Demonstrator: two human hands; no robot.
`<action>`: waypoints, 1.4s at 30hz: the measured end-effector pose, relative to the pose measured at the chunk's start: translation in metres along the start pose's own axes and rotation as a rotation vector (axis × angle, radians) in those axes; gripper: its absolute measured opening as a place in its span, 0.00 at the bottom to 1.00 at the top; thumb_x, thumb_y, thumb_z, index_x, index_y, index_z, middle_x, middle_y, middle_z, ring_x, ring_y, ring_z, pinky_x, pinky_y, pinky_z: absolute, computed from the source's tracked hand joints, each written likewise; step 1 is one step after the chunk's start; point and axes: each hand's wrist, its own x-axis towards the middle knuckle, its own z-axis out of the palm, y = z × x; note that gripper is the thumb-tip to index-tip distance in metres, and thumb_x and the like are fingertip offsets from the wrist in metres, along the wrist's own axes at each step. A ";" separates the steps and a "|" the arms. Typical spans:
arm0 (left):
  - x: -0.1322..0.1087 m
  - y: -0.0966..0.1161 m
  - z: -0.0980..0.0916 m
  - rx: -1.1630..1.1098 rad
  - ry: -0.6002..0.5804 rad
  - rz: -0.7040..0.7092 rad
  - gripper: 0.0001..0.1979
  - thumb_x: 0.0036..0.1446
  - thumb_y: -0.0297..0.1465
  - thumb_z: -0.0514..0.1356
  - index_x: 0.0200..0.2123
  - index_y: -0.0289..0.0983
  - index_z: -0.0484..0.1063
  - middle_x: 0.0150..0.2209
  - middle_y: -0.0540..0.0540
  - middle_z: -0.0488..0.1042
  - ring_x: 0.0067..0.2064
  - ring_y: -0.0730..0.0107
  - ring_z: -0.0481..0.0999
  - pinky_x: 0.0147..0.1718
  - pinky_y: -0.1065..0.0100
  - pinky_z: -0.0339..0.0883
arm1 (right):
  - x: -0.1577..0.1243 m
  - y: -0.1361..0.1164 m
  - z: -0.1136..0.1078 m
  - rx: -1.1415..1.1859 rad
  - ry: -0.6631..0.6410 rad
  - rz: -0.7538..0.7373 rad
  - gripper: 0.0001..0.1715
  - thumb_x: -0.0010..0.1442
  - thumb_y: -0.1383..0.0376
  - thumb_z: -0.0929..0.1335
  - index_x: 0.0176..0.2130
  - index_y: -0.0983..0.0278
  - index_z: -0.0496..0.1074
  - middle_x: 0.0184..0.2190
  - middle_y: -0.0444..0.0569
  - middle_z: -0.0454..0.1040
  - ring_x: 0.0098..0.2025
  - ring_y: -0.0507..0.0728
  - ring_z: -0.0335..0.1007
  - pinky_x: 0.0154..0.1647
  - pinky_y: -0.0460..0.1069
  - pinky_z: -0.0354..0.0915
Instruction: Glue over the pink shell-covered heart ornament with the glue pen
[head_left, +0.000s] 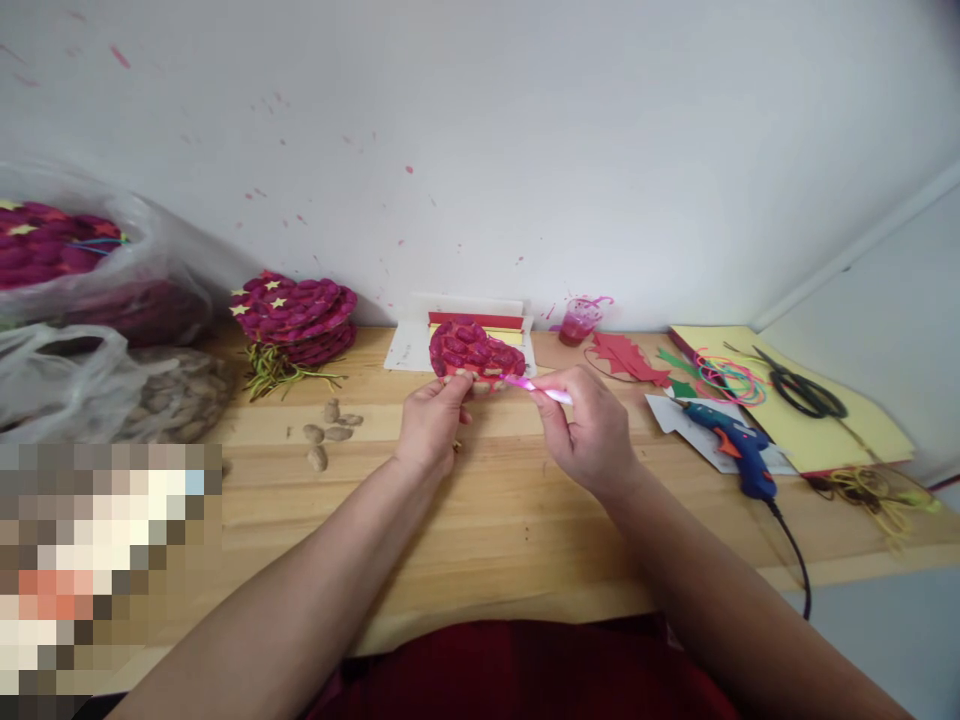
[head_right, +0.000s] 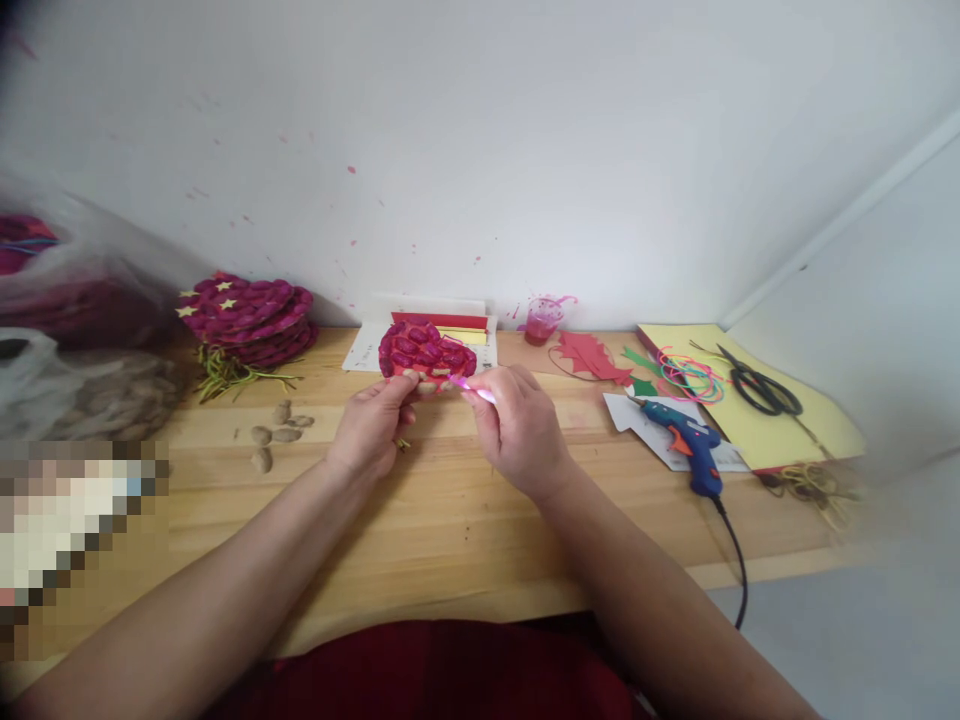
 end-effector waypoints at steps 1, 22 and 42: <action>0.000 -0.001 0.000 0.002 -0.011 0.002 0.18 0.39 0.42 0.73 0.25 0.34 0.75 0.26 0.47 0.77 0.19 0.80 0.60 0.18 0.71 0.46 | 0.000 -0.001 0.000 0.009 0.002 -0.009 0.08 0.67 0.69 0.67 0.46 0.59 0.70 0.36 0.48 0.77 0.38 0.58 0.74 0.39 0.53 0.70; 0.000 -0.004 0.001 0.033 0.008 0.014 0.17 0.42 0.43 0.72 0.25 0.35 0.76 0.24 0.47 0.76 0.19 0.79 0.60 0.18 0.71 0.48 | 0.000 -0.004 0.000 -0.038 -0.027 -0.044 0.05 0.67 0.69 0.66 0.44 0.61 0.70 0.34 0.49 0.77 0.37 0.58 0.73 0.38 0.53 0.70; 0.002 -0.010 -0.003 0.090 -0.053 -0.012 0.20 0.43 0.47 0.72 0.28 0.35 0.77 0.20 0.49 0.73 0.21 0.74 0.64 0.19 0.72 0.50 | 0.082 0.148 -0.031 -0.589 -0.100 0.634 0.13 0.64 0.58 0.66 0.38 0.64 0.76 0.36 0.55 0.80 0.40 0.62 0.72 0.43 0.53 0.63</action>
